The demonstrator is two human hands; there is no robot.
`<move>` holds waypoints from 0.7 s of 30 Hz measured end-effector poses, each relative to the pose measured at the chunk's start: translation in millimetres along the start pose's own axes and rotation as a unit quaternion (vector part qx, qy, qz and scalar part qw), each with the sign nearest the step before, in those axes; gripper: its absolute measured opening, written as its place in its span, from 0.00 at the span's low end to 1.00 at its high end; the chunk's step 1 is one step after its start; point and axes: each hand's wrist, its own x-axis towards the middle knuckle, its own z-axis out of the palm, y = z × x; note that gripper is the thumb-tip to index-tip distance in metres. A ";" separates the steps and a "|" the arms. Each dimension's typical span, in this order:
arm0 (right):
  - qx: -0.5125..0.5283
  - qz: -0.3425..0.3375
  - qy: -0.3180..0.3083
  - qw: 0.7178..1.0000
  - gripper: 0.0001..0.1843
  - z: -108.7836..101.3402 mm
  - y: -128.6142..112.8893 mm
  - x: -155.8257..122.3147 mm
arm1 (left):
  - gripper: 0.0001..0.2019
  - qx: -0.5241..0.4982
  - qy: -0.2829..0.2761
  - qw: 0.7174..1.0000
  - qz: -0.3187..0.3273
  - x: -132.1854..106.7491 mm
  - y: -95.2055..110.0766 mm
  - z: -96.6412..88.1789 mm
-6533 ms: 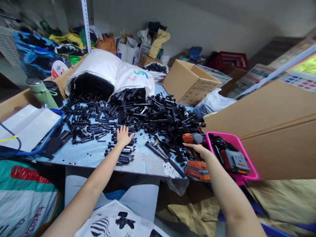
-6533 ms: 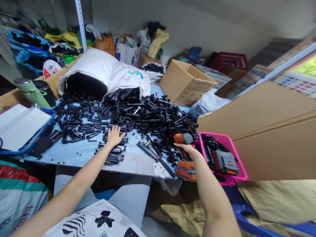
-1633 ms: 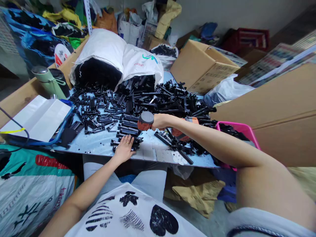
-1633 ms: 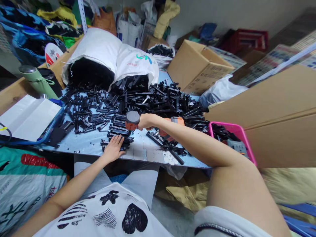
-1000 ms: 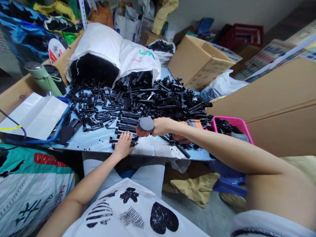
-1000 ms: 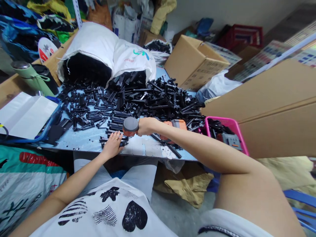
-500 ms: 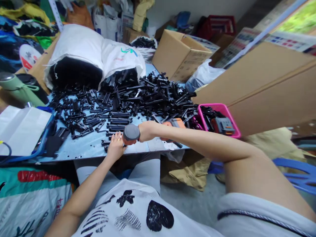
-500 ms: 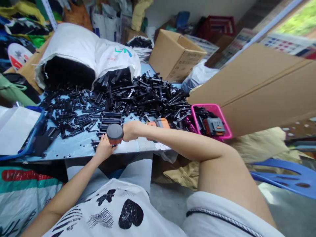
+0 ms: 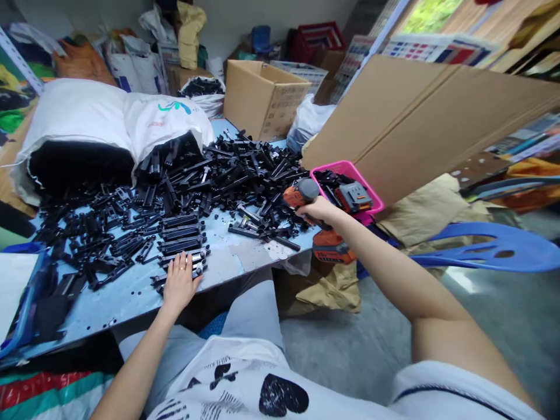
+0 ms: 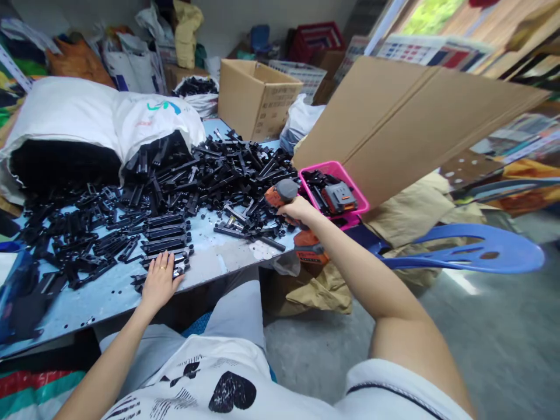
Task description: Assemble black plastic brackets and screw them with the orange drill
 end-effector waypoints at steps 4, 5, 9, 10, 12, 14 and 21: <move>0.113 0.028 0.026 0.993 0.17 0.7 14.9 38.4 | 0.33 0.017 0.004 1.000 0.006 0.3 0.0 2.0; 0.130 0.031 0.028 0.991 0.17 4.3 15.7 45.5 | 0.33 0.020 0.004 1.000 0.007 0.4 0.0 2.4; 0.148 0.025 0.028 0.988 0.16 21.5 14.8 67.7 | 0.34 0.031 -0.005 0.999 0.008 1.1 0.4 3.0; 0.147 0.020 0.025 0.989 0.16 24.9 14.8 72.0 | 0.34 0.033 -0.007 0.999 0.007 1.3 0.7 2.8; 0.144 0.010 0.017 0.989 0.18 29.4 15.8 78.7 | 0.34 0.035 -0.011 0.999 0.007 1.6 1.3 2.0; 0.142 -0.001 0.000 0.990 0.19 30.7 17.9 82.8 | 0.34 0.032 -0.010 0.999 0.006 1.7 1.9 0.6; 0.104 -0.031 -0.005 0.994 0.21 28.0 24.0 83.9 | 0.32 -0.008 0.000 1.000 0.014 -4.2 -1.8 -1.0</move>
